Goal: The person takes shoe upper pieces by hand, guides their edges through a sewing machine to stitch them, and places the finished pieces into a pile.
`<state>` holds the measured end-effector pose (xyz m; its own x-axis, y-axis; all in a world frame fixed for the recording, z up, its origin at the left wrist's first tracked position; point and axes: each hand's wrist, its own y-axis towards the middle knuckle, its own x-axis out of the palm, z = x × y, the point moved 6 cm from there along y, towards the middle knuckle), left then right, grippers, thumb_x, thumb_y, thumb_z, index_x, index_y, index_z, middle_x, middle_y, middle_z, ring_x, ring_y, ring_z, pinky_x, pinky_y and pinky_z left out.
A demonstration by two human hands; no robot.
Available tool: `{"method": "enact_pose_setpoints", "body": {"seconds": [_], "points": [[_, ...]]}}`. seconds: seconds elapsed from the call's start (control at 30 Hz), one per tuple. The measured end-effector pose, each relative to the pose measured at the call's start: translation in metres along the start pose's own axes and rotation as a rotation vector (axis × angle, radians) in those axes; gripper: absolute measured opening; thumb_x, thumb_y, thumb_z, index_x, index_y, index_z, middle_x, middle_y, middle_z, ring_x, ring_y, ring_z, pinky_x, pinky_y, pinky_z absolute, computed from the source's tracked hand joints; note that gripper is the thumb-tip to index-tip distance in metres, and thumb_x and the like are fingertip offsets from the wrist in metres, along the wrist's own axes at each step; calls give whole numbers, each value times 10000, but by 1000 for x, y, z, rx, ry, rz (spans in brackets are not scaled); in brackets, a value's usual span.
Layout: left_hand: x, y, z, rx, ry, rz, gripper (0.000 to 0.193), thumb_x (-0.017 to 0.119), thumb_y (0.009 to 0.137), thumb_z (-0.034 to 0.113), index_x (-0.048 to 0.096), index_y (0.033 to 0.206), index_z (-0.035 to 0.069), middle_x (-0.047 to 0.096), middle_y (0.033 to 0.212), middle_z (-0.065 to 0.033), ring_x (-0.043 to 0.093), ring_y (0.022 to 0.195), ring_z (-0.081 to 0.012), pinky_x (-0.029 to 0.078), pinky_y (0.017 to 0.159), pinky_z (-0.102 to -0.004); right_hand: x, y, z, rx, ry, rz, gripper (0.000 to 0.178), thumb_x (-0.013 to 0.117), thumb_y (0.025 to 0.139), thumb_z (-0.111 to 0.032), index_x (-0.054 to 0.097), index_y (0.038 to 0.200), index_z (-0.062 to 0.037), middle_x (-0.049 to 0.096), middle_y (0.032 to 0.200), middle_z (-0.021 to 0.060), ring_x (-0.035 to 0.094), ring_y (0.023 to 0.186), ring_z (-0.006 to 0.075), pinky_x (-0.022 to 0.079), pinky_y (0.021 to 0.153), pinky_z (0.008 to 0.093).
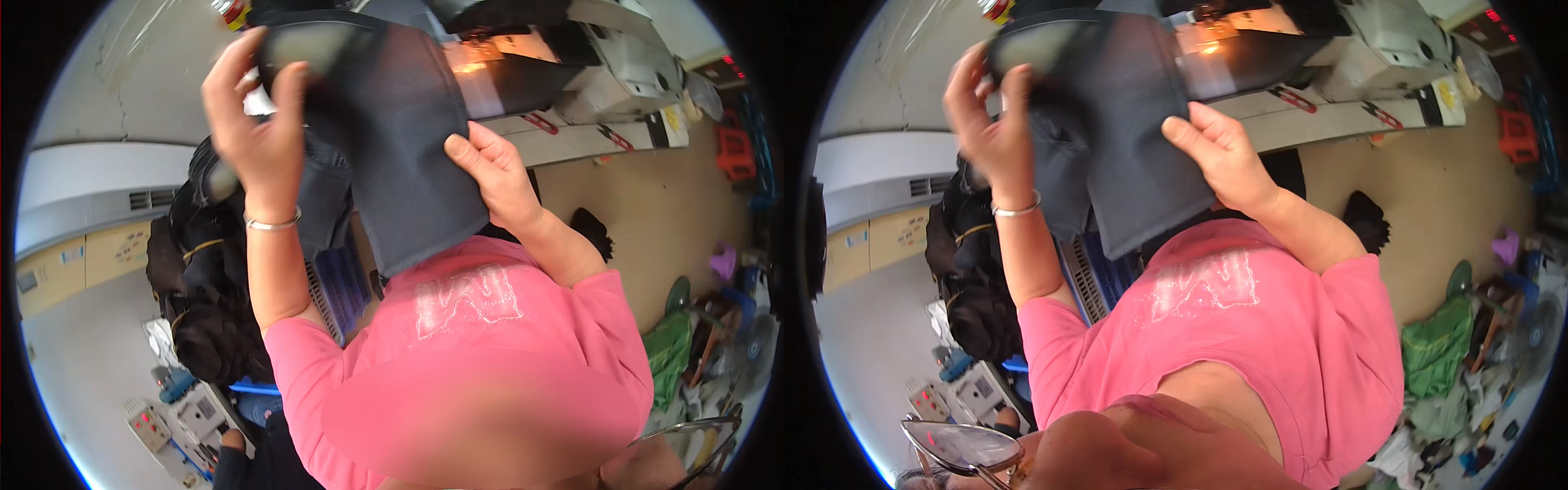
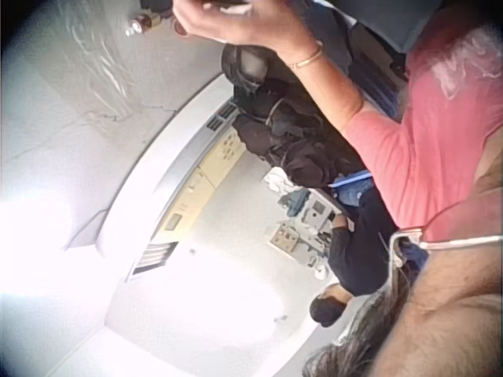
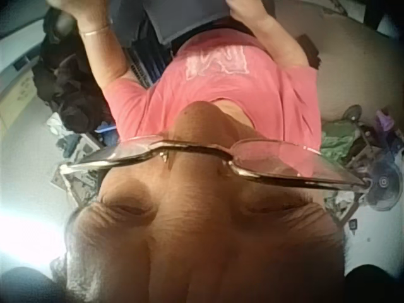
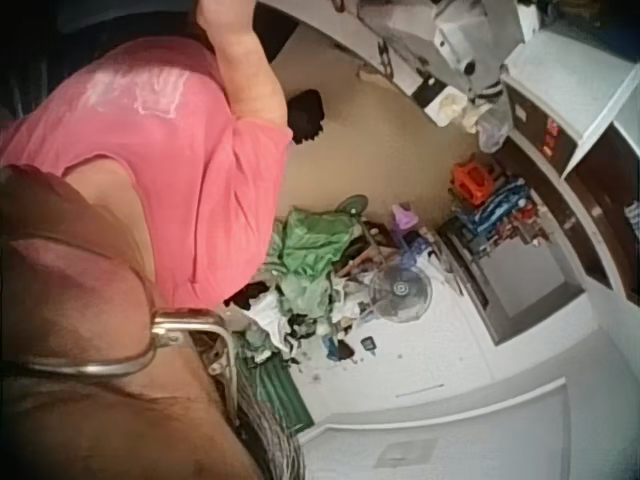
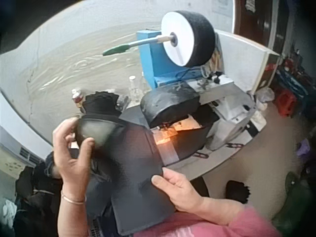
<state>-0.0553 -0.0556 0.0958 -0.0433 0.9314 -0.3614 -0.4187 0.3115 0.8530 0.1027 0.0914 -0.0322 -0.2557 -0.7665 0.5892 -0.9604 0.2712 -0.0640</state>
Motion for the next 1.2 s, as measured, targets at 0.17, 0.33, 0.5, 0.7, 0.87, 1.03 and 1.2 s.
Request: {"method": "enact_pose_setpoints", "body": {"seconds": [0.17,0.33,0.5,0.7,0.87,1.03,1.2], "points": [[83,-26,37,317,53,-463,289,757,835,77,719,1120,106,707,1195,-77,636,1164,-270,482,1022,-398,-30,-10,9,84,155,119,263,565,1070,-226,649,1204,-16,720,1077,30,673,931,71,553,816,237],[115,-39,34,149,133,-664,291,671,950,182,696,1224,87,681,1299,-118,609,1250,-306,467,1054,-413,-32,-14,6,133,222,75,270,574,1065,-236,646,1218,-25,715,1081,18,668,931,66,548,827,244],[127,-31,41,209,147,-783,330,658,963,208,669,1276,106,670,1323,-105,599,1266,-295,431,1094,-442,-42,-21,10,151,171,110,267,578,1065,-249,649,1213,-39,696,1100,-16,624,984,37,502,895,227],[134,-24,41,263,195,-816,343,665,945,256,682,1262,126,687,1293,-85,630,1224,-254,434,1087,-445,-45,-21,12,178,241,128,236,591,1060,-247,658,1182,-56,669,1076,-49,589,984,18,471,911,220],[134,-25,42,285,193,-829,367,684,931,251,675,1277,128,688,1287,-84,637,1211,-253,432,1088,-450,-44,-24,11,190,268,141,224,591,1061,-221,656,1193,-52,662,1070,-57,575,982,11,461,914,211],[129,-27,46,271,168,-863,375,695,918,226,665,1278,125,670,1310,-75,612,1239,-256,431,1079,-449,-39,-32,14,181,291,121,232,582,1066,-209,650,1218,-47,667,1086,-46,580,992,13,465,916,211],[131,-22,44,231,100,-936,380,668,939,180,641,1310,100,621,1386,-114,575,1280,-299,408,1101,-433,-35,-29,11,183,320,108,225,565,1073,-190,652,1223,-46,676,1090,-43,592,995,15,471,911,212]]}}
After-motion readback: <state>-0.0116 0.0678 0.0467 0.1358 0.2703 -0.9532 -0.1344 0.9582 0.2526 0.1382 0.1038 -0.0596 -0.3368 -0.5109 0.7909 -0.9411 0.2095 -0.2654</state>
